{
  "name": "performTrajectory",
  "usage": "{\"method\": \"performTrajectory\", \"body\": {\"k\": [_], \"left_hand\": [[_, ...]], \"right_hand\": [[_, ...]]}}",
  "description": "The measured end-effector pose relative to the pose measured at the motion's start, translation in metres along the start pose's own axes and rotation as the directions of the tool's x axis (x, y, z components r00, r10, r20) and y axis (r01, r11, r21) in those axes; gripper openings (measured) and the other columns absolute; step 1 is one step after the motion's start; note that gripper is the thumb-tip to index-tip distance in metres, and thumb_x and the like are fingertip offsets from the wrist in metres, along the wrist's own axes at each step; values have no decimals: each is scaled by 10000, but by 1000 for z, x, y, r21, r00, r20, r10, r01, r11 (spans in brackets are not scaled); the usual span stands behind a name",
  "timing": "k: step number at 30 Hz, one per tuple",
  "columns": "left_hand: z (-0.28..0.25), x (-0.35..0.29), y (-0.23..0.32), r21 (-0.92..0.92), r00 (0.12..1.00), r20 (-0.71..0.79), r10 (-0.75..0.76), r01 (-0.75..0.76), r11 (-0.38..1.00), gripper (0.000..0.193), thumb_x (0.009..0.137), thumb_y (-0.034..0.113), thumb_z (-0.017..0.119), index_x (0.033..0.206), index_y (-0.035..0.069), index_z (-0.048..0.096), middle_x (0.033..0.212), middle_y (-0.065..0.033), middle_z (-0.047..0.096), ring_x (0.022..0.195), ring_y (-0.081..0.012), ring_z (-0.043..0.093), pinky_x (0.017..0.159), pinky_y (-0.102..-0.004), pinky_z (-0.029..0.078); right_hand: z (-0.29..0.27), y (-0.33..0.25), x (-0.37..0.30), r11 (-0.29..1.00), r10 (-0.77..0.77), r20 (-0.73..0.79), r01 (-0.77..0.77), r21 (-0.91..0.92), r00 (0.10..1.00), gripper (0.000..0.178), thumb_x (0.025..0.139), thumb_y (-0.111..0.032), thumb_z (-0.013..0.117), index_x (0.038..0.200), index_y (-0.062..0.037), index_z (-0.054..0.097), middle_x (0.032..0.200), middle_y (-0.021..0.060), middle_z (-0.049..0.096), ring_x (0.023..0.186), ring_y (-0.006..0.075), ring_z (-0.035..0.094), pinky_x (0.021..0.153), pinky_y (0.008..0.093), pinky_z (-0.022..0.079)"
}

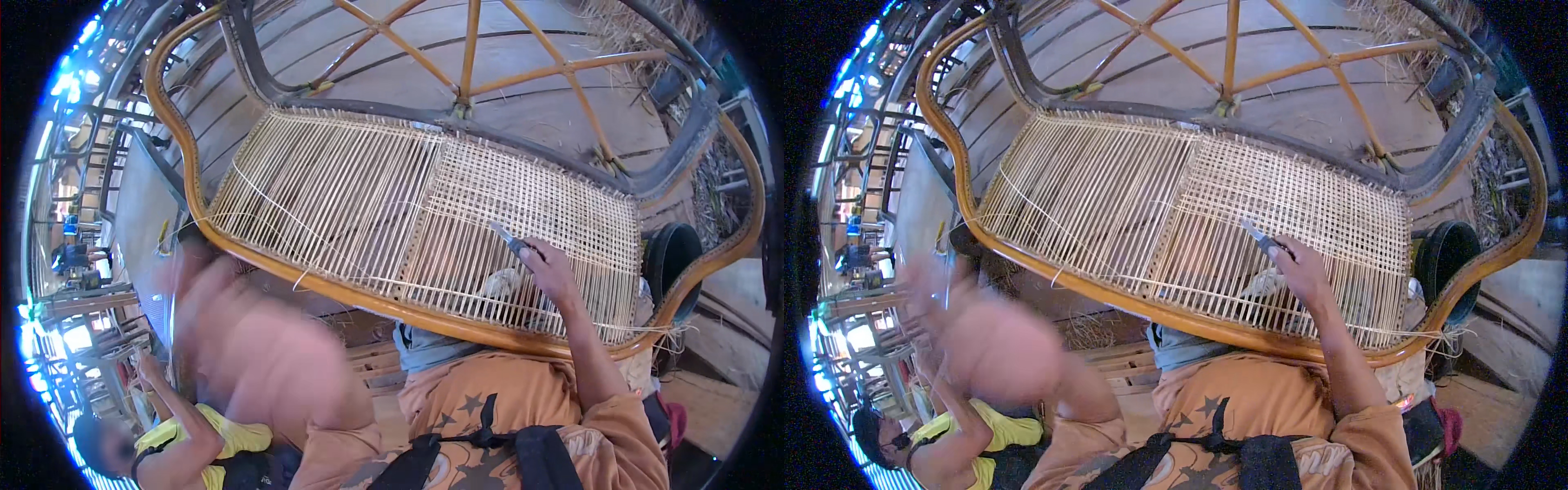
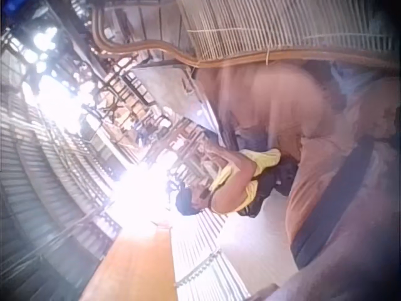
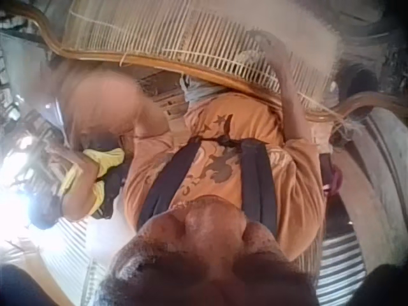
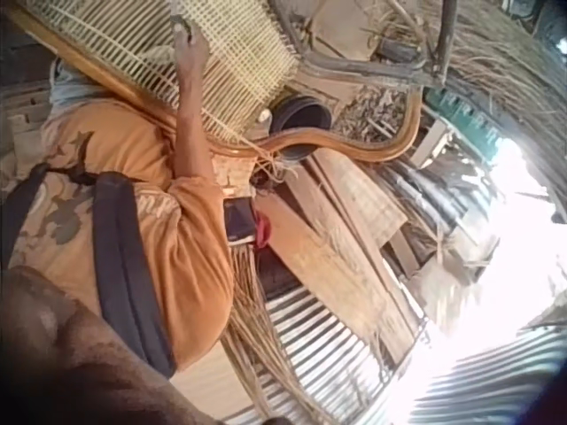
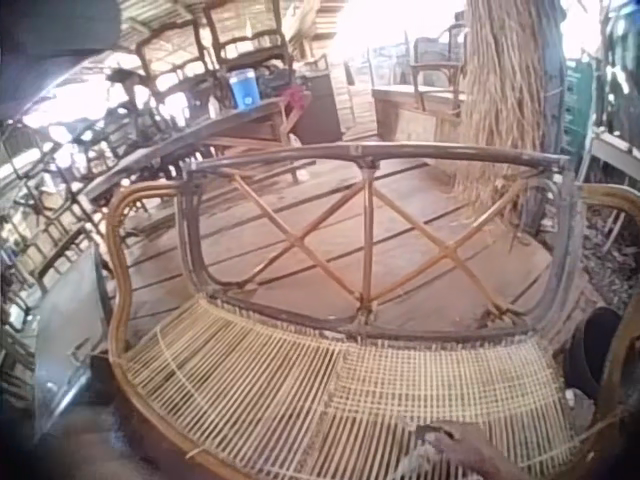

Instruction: The person is weaving thin bamboo or rattan strips into a wooden furniture frame to create a seat or backrest.

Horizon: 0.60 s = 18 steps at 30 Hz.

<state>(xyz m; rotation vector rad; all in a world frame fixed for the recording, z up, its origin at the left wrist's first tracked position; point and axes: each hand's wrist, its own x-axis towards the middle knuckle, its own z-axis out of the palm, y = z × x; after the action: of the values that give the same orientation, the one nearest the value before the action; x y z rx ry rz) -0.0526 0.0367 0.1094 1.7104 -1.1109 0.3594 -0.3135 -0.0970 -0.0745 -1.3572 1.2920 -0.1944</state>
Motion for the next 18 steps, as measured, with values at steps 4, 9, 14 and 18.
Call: {"method": "performTrajectory", "body": {"k": [4,9,14,18], "left_hand": [[101,-62,-53,236,743,629,-228,97,967,542,901,362,606,1303,13,503,1401,-217,423,1325,-428,355,1081,-567,271],[157,-110,-97,418,621,747,-238,-161,894,672,884,483,582,1379,44,469,1458,-206,371,1346,-465,310,1070,-619,252],[164,-124,-106,436,616,753,-230,-206,876,716,866,509,586,1403,54,452,1489,-192,335,1354,-468,308,1075,-603,256],[165,-124,-105,438,608,756,-241,-196,877,704,873,490,598,1398,51,430,1473,-225,331,1366,-436,297,1076,-590,256]], "right_hand": [[15,-5,7,997,-53,38,55,-59,998,382,938,-290,598,1229,-45,635,767,59,640,679,119,573,624,305,467],[35,-10,21,986,-116,13,117,-115,993,318,959,-224,572,1197,-27,648,724,26,608,627,99,565,571,247,466],[39,-15,26,974,-112,-21,105,-198,994,316,961,-270,559,1134,-27,663,687,56,598,578,127,551,547,276,443],[45,-28,29,998,65,52,-66,22,997,315,953,-274,552,960,19,667,655,76,602,554,164,546,556,333,443]]}}
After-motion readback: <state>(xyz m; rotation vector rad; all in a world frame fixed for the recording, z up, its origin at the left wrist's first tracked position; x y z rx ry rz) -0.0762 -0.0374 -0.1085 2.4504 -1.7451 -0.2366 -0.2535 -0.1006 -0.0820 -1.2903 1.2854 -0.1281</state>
